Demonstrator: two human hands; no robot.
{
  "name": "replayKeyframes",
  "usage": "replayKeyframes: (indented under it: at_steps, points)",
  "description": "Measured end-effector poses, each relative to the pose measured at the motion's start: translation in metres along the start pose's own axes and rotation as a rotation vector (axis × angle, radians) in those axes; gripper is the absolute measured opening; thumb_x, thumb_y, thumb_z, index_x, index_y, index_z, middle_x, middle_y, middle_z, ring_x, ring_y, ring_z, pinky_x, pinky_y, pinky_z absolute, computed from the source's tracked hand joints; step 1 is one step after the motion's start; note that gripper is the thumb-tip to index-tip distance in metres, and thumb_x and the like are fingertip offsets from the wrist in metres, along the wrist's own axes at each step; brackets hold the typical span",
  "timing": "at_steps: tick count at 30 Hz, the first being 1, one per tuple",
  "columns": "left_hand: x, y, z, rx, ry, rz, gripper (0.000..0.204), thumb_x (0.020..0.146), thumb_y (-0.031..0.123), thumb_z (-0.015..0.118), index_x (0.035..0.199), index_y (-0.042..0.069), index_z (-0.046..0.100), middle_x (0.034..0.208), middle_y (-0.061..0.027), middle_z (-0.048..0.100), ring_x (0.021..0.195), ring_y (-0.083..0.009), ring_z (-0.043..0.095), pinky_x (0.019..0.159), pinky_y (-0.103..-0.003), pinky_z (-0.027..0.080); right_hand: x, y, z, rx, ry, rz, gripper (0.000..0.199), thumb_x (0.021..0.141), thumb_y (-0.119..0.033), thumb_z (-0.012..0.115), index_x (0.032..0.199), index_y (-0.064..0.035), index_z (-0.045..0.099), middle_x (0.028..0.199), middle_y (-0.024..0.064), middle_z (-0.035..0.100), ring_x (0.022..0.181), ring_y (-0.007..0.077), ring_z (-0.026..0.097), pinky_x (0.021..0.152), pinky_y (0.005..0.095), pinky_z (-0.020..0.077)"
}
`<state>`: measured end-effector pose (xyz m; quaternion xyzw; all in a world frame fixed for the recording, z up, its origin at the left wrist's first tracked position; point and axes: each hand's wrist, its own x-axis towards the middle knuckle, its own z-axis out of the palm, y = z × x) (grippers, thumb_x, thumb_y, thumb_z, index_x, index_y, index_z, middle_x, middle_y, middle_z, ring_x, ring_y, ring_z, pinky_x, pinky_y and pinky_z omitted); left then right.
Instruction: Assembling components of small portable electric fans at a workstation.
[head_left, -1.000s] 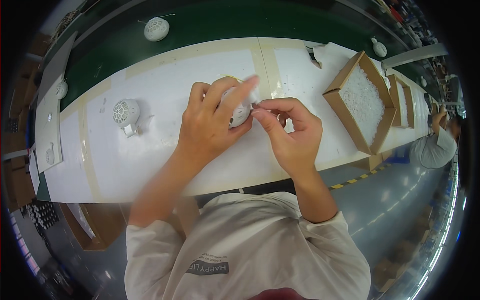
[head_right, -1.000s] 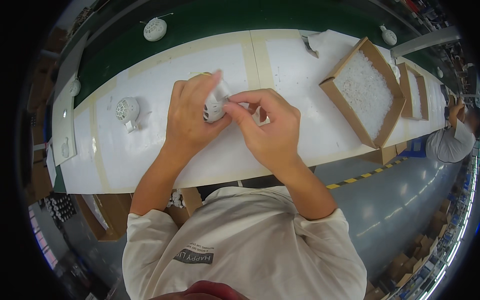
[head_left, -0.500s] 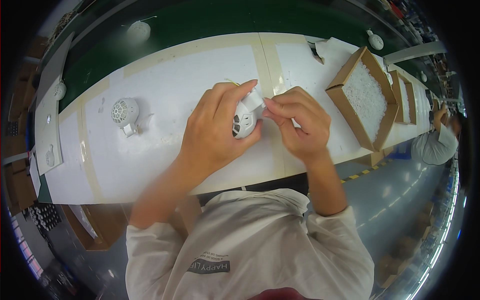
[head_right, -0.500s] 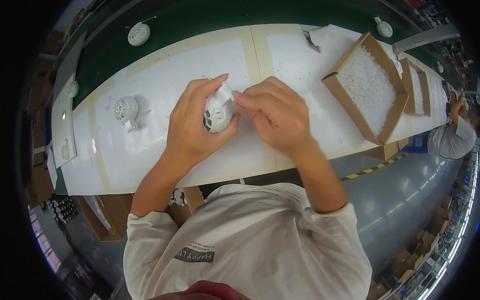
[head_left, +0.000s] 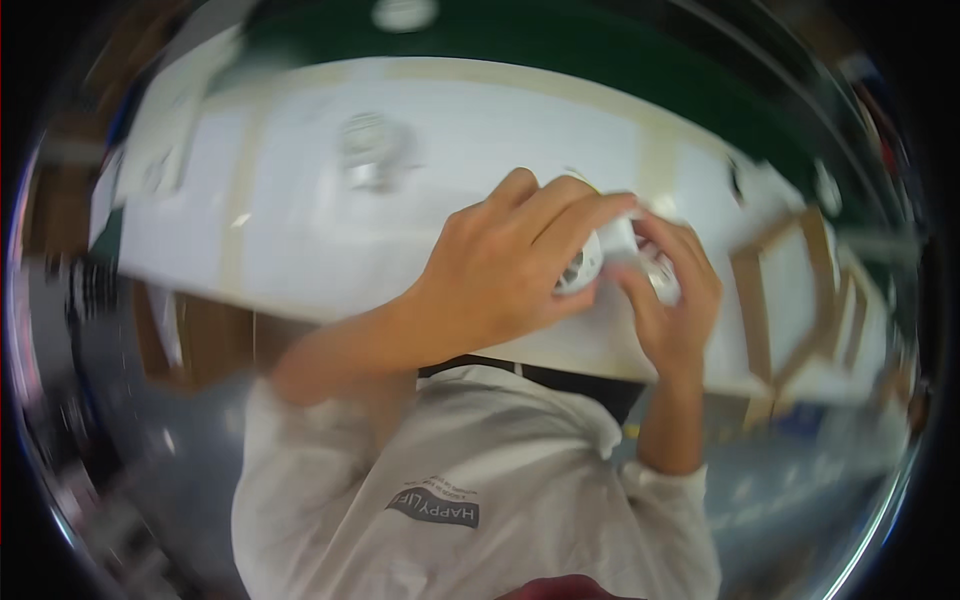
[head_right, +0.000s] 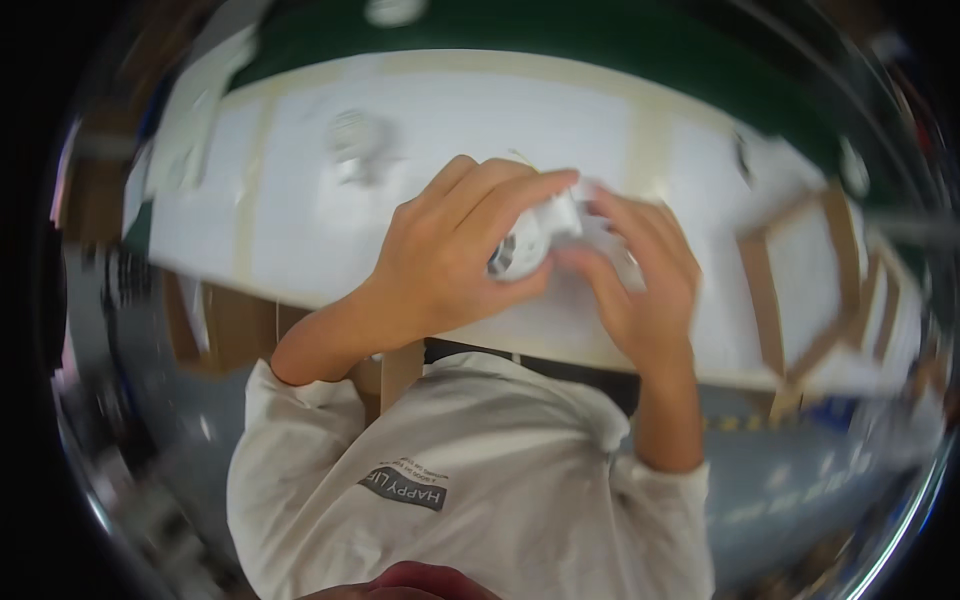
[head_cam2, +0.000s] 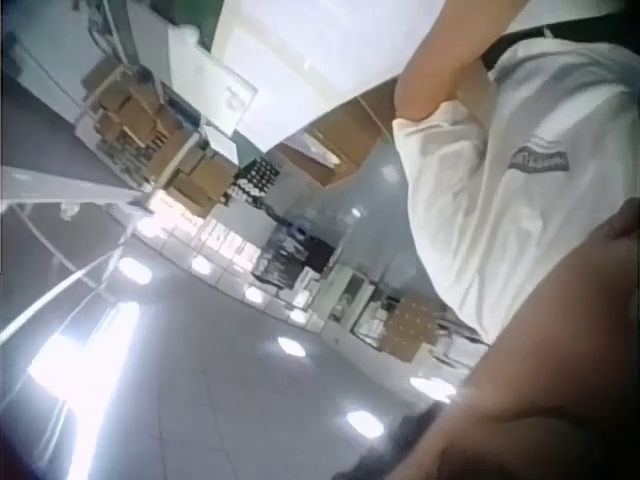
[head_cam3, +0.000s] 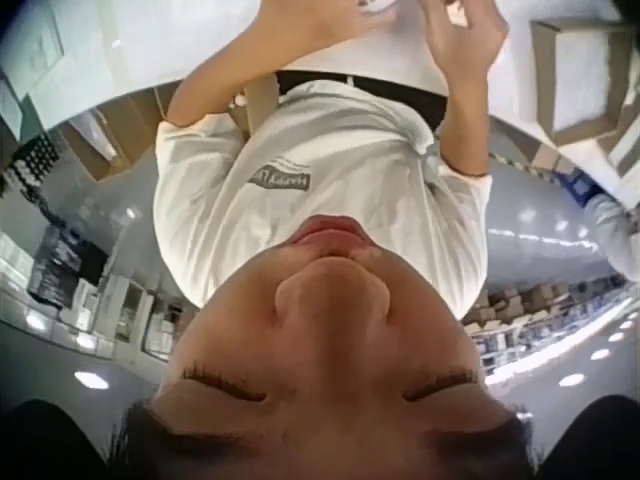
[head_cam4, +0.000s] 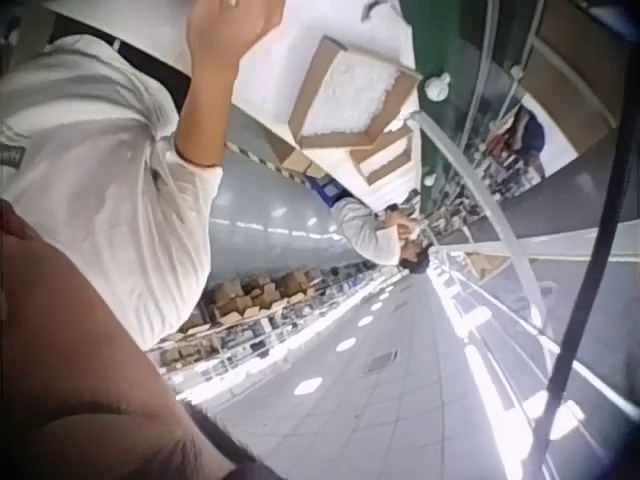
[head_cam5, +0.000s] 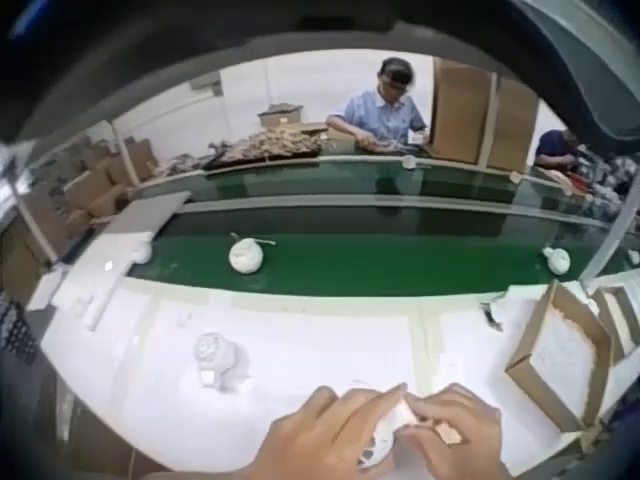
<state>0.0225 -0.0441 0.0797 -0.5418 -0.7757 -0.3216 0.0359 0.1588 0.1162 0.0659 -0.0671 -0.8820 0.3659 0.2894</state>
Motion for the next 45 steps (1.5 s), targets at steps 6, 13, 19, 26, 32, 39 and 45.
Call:
replayKeyframes:
  at_steps: [6,13,19,26,32,39,45]
  points:
    - [-0.155,-0.106,-0.124,0.027,1.093,-0.552,0.057,0.085,0.004,0.071,0.137,0.002,0.047,0.115,-0.008,0.062,0.099,-0.0155,0.06,0.09,-0.028,0.049,-0.024,0.035,-0.093,-0.431,0.402,0.153,0.039,0.101,-0.016,0.051,0.135,0.0037,0.051,0.116,0.0189,0.066,0.099,0.0237,0.064,0.089,0.0328,0.0506]
    - [-0.474,-0.226,-0.027,-0.223,0.878,-1.583,0.064,0.079,0.031,0.081,0.131,0.006,0.052,0.11,-0.0093,0.064,0.087,-0.0174,0.064,0.062,-0.03,0.054,-0.057,0.149,-0.174,-0.695,0.0,0.526,0.044,0.096,-0.028,0.06,0.128,0.0018,0.058,0.115,0.018,0.066,0.099,0.0258,0.063,0.088,0.0363,0.049]
    - [-0.494,-0.273,0.087,-0.543,1.272,-1.942,0.047,0.083,0.012,0.07,0.128,0.003,0.057,0.111,-0.0092,0.063,0.087,-0.0189,0.064,0.065,-0.034,0.055,-0.063,0.157,-0.189,-0.63,-0.119,0.641,0.036,0.093,-0.024,0.063,0.117,0.0022,0.065,0.102,0.0155,0.07,0.092,0.0242,0.064,0.084,0.0346,0.0487]
    - [-0.268,-0.239,-0.138,0.212,1.401,-0.516,0.023,0.091,-0.003,0.057,0.114,0.0,0.06,0.114,-0.0085,0.063,0.106,-0.0166,0.059,0.094,-0.03,0.047,-0.061,0.16,-0.178,-0.651,0.037,0.637,0.027,0.091,-0.015,0.065,0.111,0.0026,0.068,0.096,0.0128,0.071,0.084,0.0179,0.064,0.078,0.0313,0.0498]
    - [-0.056,-0.337,-0.18,0.332,0.573,-0.46,0.035,0.089,0.008,0.06,0.124,0.011,0.061,0.117,-0.0129,0.063,0.1,-0.0211,0.063,0.089,-0.032,0.05,-0.067,0.153,-0.181,-0.628,0.262,0.664,0.026,0.091,-0.013,0.065,0.112,0.0016,0.069,0.097,0.0125,0.071,0.083,0.0179,0.065,0.076,0.0315,0.0503]
    - [0.019,-0.538,-0.166,0.539,0.307,-0.853,0.069,0.076,0.037,0.077,0.137,0.021,0.05,0.138,-0.0223,0.05,0.118,-0.041,0.055,0.101,-0.045,0.046,-0.073,0.104,-0.171,-0.797,0.244,0.681,0.025,0.091,-0.013,0.065,0.111,0.0011,0.069,0.093,0.0105,0.069,0.083,0.0174,0.063,0.077,0.0289,0.0495]
    - [0.046,-0.481,-0.152,-0.462,0.82,-0.934,0.081,0.077,0.044,0.08,0.142,0.019,0.039,0.153,-0.0121,0.033,0.128,-0.0395,0.047,0.1,-0.049,0.046,-0.109,0.086,-0.173,-0.561,0.458,0.502,0.02,0.093,-0.01,0.064,0.111,-0.0038,0.07,0.106,0.0104,0.066,0.084,0.0202,0.061,0.08,0.0303,0.05]
